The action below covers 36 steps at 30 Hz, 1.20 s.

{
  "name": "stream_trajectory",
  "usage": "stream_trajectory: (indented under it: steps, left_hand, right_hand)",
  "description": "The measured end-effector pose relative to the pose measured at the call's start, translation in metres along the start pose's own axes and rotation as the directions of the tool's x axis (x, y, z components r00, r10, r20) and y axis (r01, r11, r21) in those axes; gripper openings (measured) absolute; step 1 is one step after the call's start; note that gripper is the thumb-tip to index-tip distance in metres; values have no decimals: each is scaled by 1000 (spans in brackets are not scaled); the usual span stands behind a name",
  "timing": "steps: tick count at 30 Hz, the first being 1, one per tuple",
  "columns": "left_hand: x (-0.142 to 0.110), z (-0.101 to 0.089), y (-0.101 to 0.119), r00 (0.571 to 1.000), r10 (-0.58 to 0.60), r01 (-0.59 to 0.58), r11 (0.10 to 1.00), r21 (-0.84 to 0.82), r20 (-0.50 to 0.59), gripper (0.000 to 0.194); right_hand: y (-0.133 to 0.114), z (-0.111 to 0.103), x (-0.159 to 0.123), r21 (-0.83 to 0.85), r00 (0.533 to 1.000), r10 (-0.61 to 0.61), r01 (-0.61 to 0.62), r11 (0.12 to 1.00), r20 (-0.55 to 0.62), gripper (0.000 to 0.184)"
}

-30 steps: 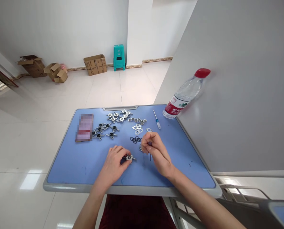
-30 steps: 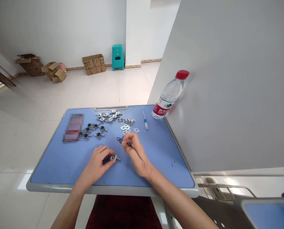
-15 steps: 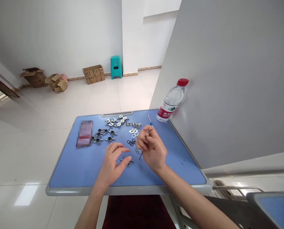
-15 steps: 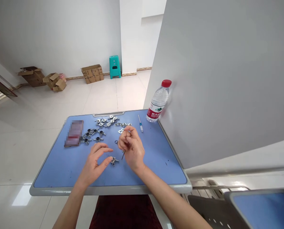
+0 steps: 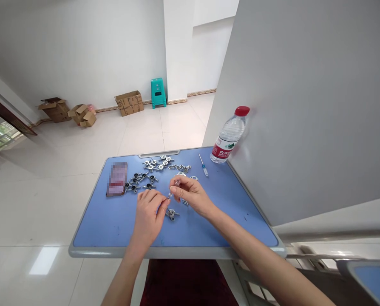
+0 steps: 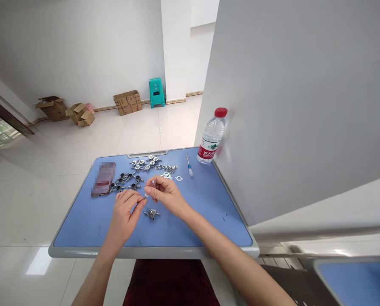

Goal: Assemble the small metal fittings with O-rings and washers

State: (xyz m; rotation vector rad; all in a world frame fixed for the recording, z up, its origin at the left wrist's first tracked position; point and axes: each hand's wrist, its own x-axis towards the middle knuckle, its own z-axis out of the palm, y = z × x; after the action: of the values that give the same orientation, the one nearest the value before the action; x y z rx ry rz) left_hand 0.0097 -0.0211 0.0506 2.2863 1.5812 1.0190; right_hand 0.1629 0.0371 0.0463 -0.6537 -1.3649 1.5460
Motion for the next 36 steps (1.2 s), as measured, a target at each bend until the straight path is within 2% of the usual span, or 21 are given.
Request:
stream_trajectory:
  steps: [2,5,8,12,22,27,31,36]
  left_hand:
    - [-2,4,-3,1000,-3,4,1000,10,-12,22]
    - [-9,12,-8,999,-20,20,1000,10,-29,8]
    - [-21,17,-14,997,-54,53,998,33,51,17]
    - [-34,23,-18,984,-84,74,995,68,154,16]
    - [-40,35,-16,999,-47,44,991,128,21,14]
    - [-41,38,-15,999,-26,28,994,101,-20,15]
    - [-41,39,-14,999,-34,36,993,110,-18,11]
    - [-40,40,-12,999,-47,49,991,126,-12,16]
  right_hand:
    - [2,-10,0,12,1000,7,-7,1000,24,32]
    - [4,-25,-2,-6,999,-24,24,1000,-34,32]
    - [4,-41,-5,-105,993,-45,33,994,-113,30]
    - [4,-52,-8,-205,979,-58,17,979,-196,29]
    - [3,-44,-13,-225,994,-23,-2,974,-110,28]
    - [6,-37,-18,-221,1000,-9,5,975,-16,25]
    - [6,-31,-22,-323,999,-11,27,946,53,23]
    - [6,-30,-25,-429,994,-22,68,901,112,23]
